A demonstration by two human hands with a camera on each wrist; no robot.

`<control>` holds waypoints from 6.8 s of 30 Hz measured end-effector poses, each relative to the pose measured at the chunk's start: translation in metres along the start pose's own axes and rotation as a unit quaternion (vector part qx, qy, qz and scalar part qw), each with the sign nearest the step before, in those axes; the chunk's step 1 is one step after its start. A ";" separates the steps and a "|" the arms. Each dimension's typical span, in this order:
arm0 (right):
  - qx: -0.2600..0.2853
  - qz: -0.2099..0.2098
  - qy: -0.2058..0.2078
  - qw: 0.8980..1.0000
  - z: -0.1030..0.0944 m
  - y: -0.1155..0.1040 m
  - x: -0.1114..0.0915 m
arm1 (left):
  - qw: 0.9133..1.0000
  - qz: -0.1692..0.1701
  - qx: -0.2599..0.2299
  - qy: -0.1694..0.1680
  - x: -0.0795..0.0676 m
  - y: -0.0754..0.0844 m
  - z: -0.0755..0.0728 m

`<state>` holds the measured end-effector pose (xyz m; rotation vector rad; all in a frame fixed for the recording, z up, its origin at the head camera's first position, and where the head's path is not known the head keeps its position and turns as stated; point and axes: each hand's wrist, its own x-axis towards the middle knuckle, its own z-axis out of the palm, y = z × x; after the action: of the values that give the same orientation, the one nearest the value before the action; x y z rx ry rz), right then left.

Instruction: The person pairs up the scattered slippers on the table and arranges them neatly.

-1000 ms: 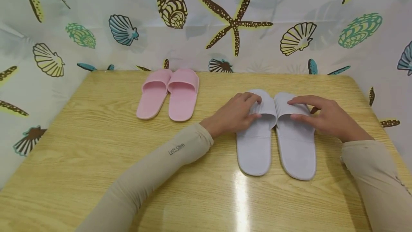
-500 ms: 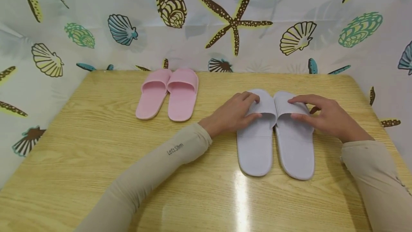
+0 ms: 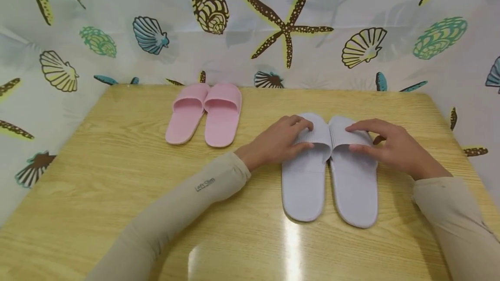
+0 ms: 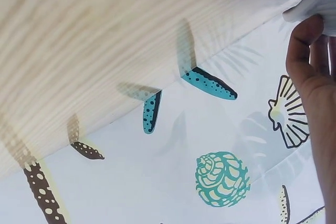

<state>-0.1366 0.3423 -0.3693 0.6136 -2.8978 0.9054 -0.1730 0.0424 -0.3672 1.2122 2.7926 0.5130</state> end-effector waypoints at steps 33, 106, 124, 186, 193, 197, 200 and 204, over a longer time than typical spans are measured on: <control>-0.055 -0.038 -0.017 0.998 0.016 -0.032 -0.009 | 1.000 0.023 0.013 0.006 -0.047 -0.004 -0.010; -0.087 -0.148 0.018 0.985 0.059 -0.101 0.007 | 0.996 0.028 -0.013 0.088 -0.130 -0.041 -0.023; -0.080 -0.155 0.028 0.984 0.067 -0.107 0.017 | 0.995 0.021 -0.027 0.095 -0.128 -0.055 -0.024; -0.035 -0.081 0.011 0.996 0.063 -0.066 0.099 | 0.993 -0.047 -0.093 0.056 -0.043 -0.114 -0.038; -0.029 -0.074 0.016 0.997 0.060 -0.064 0.102 | 0.992 -0.048 -0.095 0.069 -0.036 -0.116 -0.037; -0.033 -0.067 0.012 0.997 0.059 -0.064 0.105 | 0.991 -0.049 -0.100 0.072 -0.033 -0.117 -0.038; -0.036 -0.060 0.007 0.998 0.057 -0.063 0.107 | 0.991 -0.054 -0.103 0.071 -0.031 -0.117 -0.038; -0.036 -0.056 0.006 0.998 0.058 -0.062 0.110 | 0.991 -0.058 -0.095 0.075 -0.028 -0.120 -0.038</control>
<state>-0.2099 0.2248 -0.3668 0.7537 -2.8366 0.7861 -0.2440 -0.0649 -0.3726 1.0054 2.8322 0.8713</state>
